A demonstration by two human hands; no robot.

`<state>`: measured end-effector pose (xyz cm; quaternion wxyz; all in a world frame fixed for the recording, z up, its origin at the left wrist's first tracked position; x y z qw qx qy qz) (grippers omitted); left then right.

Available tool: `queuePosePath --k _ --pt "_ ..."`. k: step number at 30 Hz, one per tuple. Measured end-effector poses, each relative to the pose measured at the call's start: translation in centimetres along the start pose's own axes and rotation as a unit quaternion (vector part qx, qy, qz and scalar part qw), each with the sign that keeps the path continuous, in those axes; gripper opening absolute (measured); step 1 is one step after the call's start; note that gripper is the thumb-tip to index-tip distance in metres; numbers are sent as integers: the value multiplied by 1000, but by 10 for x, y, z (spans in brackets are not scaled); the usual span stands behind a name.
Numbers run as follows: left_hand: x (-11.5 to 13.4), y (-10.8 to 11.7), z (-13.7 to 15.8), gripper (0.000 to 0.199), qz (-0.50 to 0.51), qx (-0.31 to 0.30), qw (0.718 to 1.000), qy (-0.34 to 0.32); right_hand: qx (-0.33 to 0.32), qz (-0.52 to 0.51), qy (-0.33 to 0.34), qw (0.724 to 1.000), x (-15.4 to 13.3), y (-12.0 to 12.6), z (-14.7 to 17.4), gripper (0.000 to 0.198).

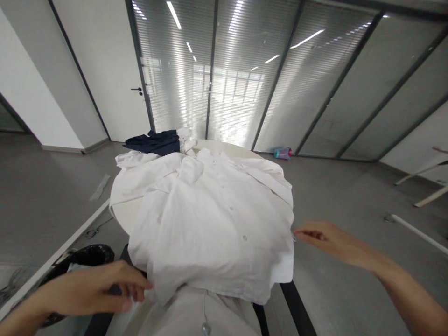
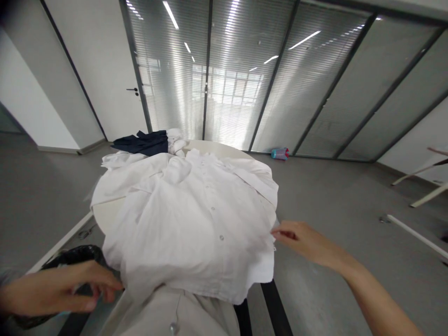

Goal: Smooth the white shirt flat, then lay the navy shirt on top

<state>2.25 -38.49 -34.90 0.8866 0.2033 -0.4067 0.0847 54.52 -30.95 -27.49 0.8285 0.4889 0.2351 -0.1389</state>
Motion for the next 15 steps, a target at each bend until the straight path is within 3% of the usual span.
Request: queuePosePath --k 3,5,6,9,12,15 --pt "-2 81 -13 43 -6 191 981 21 -2 -35 77 996 -57 16 -43 36" --pt "-19 124 -35 44 -63 327 937 103 15 -37 139 989 -96 12 -83 34" --pt "-28 137 -46 41 -112 360 911 165 19 -43 167 985 -114 5 -105 31" --pt "-44 149 -70 45 -186 368 880 237 8 -61 231 971 -162 -28 -172 22" --pt "-49 141 -71 69 -166 397 878 211 5 -33 259 965 -200 -65 -236 18" --pt "-54 133 -64 102 -144 466 855 173 45 10 276 960 -223 -98 -282 28"
Point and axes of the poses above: each hand's wrist, its own z-axis away from the middle knuckle, its own y-axis out of the back of the hand, x = y × z, the point moved 5 cm from there along -z, towards the middle knuckle, and after that the axes turned 7 degrees about -z, right-handed, at the moved point
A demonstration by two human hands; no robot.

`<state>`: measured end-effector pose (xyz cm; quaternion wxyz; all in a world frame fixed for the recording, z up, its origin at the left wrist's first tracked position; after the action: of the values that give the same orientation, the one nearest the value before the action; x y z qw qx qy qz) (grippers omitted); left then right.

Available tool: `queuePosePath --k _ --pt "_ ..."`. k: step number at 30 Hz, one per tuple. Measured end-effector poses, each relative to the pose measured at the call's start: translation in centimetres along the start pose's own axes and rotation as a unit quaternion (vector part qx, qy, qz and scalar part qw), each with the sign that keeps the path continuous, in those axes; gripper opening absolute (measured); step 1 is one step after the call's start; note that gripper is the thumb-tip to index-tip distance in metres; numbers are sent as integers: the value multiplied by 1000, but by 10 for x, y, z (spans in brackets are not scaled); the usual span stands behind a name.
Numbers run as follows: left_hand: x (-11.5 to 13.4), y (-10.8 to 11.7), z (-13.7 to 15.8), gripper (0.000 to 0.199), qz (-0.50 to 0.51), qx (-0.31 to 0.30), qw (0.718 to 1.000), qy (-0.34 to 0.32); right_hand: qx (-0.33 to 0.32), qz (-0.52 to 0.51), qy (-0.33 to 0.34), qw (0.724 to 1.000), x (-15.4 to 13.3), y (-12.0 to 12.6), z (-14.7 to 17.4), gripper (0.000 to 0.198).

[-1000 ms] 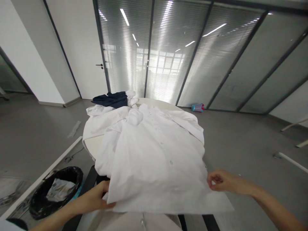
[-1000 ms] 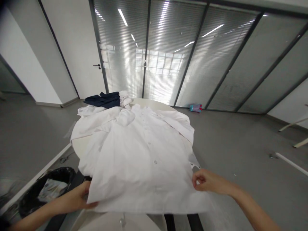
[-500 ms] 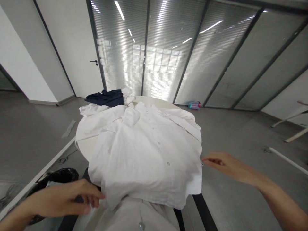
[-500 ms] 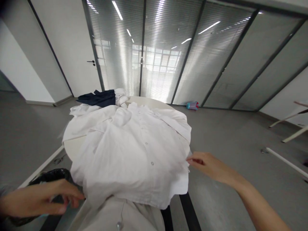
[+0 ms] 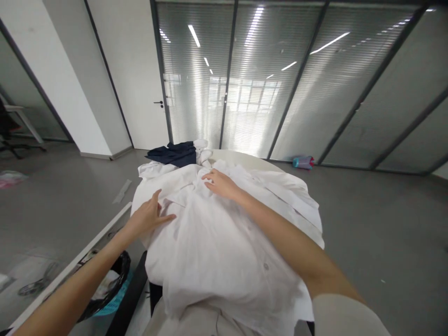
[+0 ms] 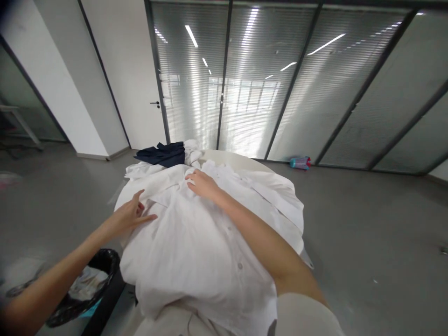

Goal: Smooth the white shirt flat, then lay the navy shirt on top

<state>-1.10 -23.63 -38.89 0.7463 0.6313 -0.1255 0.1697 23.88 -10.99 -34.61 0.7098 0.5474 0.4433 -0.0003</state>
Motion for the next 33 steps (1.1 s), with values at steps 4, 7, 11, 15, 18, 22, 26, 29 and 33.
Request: queuePosePath --k 4,7,11,15,18,22,26,29,33 --pt "-5 -13 1 102 132 3 991 0 31 31 47 998 5 -45 -15 43" --pt "-3 -16 2 102 281 23 958 46 45 28 82 995 9 -71 -4 40" --pt "-1 -10 13 102 409 23 900 150 65 34 96 993 14 -83 5 37" --pt "-4 -5 20 87 329 -78 931 137 77 30 97 992 17 -82 3 35" --pt "-11 -2 22 73 214 -97 968 92 78 19 101 992 18 -82 1 34" --pt "-2 -2 30 46 95 -91 991 11 71 15 101 992 19 -83 2 33" --pt "19 -3 46 41 114 -66 991 -36 74 43 85 993 17 -78 4 31" --pt "24 -1 53 48 152 -65 985 -50 90 59 79 991 16 -74 4 29" --pt "14 24 47 41 99 -27 992 -69 55 59 60 995 20 -78 1 23"
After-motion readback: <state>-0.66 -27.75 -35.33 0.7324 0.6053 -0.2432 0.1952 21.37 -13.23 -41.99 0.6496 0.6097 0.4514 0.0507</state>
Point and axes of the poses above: each hand's wrist, its own z-axis away from the middle knuckle, its own y-axis out of the back of the hand, x = y × z, the point moved 5 cm from there along -z, towards the middle knuckle, and after that the axes turned 7 degrees about -z, right-handed, at the moved point
